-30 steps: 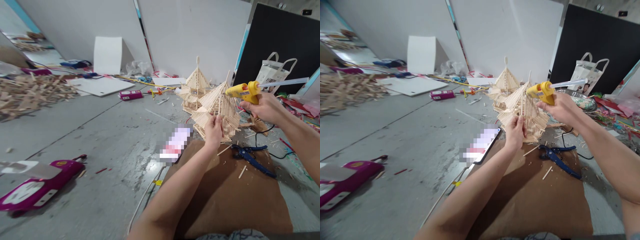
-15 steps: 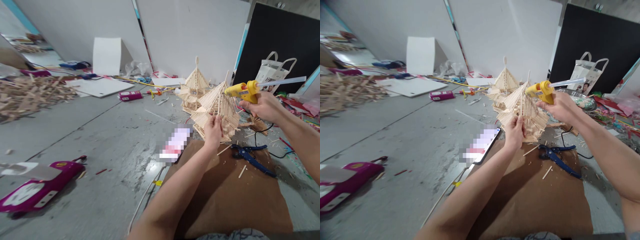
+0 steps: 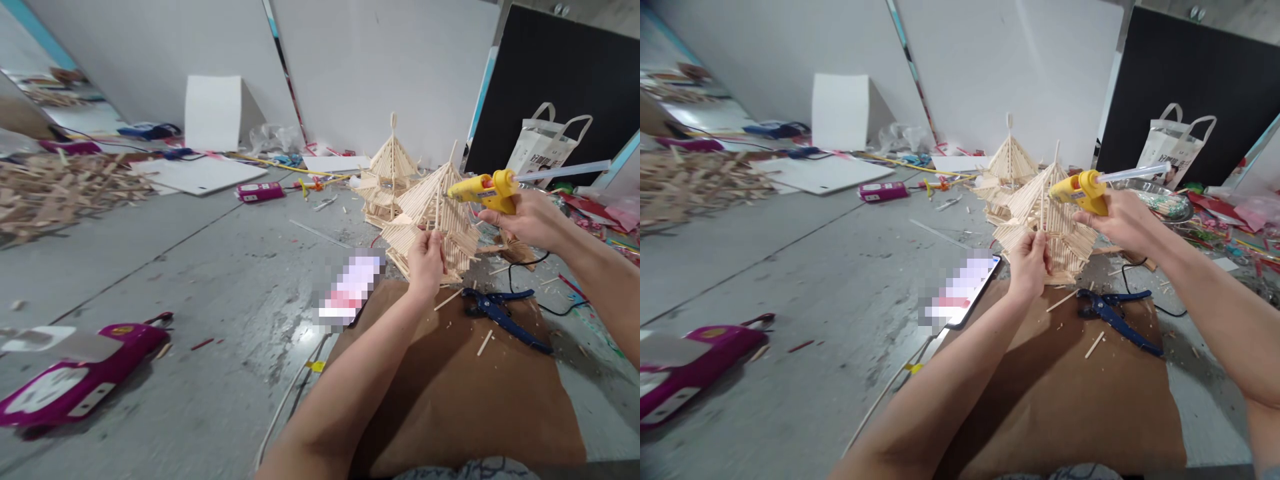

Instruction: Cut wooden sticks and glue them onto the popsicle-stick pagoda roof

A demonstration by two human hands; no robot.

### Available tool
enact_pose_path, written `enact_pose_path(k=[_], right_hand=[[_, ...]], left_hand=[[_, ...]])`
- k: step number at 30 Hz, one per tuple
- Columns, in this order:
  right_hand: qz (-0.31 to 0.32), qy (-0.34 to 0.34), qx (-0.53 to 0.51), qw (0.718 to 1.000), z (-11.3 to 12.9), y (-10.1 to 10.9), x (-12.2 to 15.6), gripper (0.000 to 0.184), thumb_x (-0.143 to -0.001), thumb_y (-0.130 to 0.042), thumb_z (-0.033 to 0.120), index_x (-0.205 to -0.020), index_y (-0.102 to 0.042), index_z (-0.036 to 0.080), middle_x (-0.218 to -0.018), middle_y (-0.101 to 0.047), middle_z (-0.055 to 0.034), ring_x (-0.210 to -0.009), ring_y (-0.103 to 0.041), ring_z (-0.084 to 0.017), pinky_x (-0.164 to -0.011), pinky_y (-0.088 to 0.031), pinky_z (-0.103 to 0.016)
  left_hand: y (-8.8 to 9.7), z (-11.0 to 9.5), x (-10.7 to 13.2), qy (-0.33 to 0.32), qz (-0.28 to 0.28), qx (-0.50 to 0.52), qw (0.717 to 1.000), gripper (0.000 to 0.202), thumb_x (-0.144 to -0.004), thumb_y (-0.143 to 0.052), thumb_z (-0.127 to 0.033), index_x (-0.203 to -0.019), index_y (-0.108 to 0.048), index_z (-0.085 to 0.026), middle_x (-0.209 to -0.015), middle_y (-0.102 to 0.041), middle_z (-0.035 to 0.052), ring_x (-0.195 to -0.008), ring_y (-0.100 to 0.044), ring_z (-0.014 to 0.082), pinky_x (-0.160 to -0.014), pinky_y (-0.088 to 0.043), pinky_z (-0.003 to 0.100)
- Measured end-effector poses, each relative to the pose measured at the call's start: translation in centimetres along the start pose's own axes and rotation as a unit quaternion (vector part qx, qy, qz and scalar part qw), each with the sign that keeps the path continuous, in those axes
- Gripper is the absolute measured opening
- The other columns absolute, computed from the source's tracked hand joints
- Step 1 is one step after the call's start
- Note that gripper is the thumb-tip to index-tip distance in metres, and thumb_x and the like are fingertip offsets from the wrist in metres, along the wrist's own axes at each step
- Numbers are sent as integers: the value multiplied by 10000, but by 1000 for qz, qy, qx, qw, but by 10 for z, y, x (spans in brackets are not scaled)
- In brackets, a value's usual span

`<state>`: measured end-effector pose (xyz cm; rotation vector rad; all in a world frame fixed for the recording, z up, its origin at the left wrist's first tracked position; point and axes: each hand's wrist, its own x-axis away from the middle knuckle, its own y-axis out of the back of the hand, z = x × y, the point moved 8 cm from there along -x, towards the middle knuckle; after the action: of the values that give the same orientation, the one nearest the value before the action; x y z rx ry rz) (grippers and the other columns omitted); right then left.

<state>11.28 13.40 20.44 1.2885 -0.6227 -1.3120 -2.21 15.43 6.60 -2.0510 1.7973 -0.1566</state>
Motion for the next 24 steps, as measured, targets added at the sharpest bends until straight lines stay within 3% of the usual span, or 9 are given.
enact_pose_path(k=[15,24], right_hand=[[-6,-12,12,1000,-3,4,-7,404,-753,-493,575,-746,-567,179,-587,-534,-23,-562,-478,-147,-549,-320,-284],[20,18,-36,999,-1,-6,7,409,-751,-493,577,-852,-597,194,-577,-528,3,-583,-498,-150,-566,-355,-292]], left_hand=[[0,1,-1,-1,5,7,1000,311,-802,-501,-424,-625,-401,-188,-378,-347,-99,-266,-327,35,-265,-235,152],[-1,0,1,2,2,0,1000,301,-813,-488,-424,-651,-426,-178,-397,-342,-102,-274,-323,27,-275,-249,143]])
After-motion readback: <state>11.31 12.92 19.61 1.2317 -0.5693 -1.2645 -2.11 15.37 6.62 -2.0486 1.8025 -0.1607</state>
